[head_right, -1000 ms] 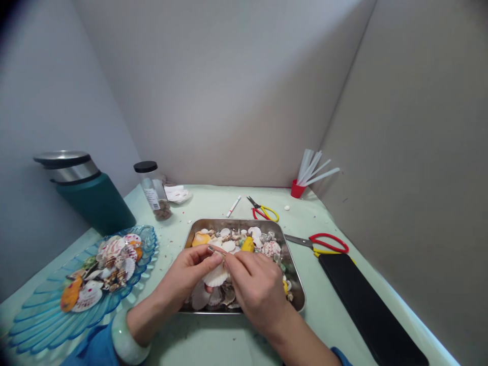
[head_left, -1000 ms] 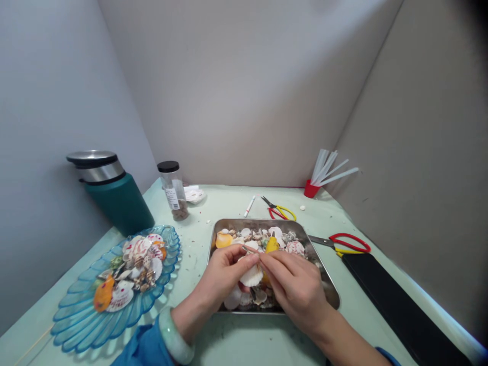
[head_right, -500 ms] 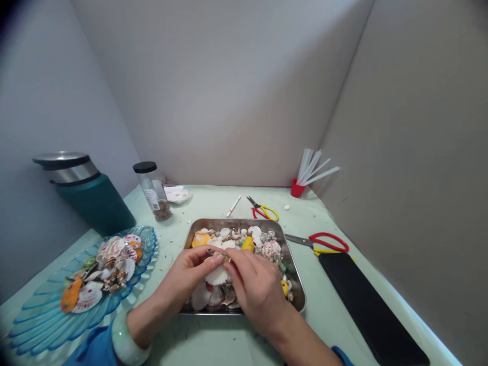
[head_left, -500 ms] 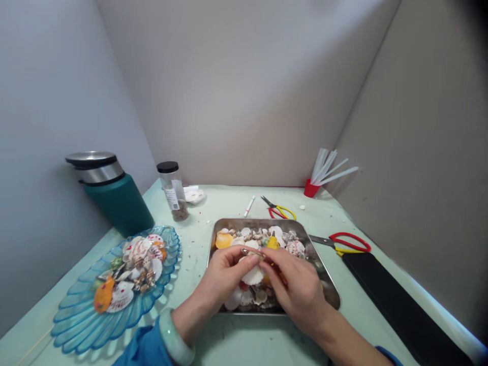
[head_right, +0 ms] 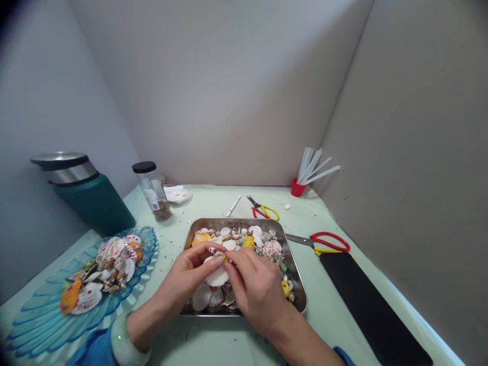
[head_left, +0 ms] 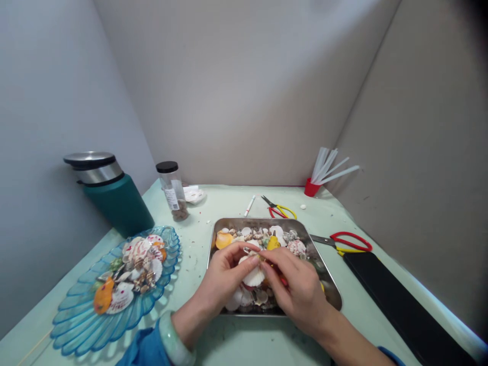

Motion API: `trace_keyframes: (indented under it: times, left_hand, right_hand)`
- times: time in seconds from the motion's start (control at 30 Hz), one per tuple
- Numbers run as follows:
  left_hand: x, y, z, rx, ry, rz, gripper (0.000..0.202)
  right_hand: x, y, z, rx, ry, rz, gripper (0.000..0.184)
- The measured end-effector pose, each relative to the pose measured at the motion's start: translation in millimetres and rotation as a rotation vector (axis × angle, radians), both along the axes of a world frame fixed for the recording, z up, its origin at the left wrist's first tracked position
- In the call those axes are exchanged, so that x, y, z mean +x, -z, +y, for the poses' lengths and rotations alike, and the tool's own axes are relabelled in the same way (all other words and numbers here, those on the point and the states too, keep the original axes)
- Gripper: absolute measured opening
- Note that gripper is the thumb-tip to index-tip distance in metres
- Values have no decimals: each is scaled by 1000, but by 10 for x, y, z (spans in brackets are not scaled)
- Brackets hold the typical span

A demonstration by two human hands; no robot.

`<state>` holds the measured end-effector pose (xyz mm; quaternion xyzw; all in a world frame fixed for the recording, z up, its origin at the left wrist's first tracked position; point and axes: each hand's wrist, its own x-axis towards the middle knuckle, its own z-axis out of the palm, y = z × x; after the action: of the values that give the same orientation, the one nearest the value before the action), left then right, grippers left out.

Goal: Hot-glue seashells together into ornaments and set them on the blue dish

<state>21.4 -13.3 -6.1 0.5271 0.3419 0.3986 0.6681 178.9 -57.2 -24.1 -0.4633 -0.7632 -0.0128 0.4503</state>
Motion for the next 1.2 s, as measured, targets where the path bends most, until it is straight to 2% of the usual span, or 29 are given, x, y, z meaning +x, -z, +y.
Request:
trace_keyframes:
  times: [0.33,0.7,0.9,1.2]
  left_hand:
    - [-31,-15,-10,35,-17,-42,18]
    - [-23,-24,1,-20,-13,-32,19]
    - [-45,-19,-11,-92,49,-33,31]
    - [-32,-38,16,-130,12,-75,21]
  right_hand:
    - [7,-9,-5,7,-96,78,21]
    - [4,2,-18,19,-75,83,21]
    - [-2,-35,-16,8,-25,122,17]
    - [-1,-36,-22,-2,-41,108,16]
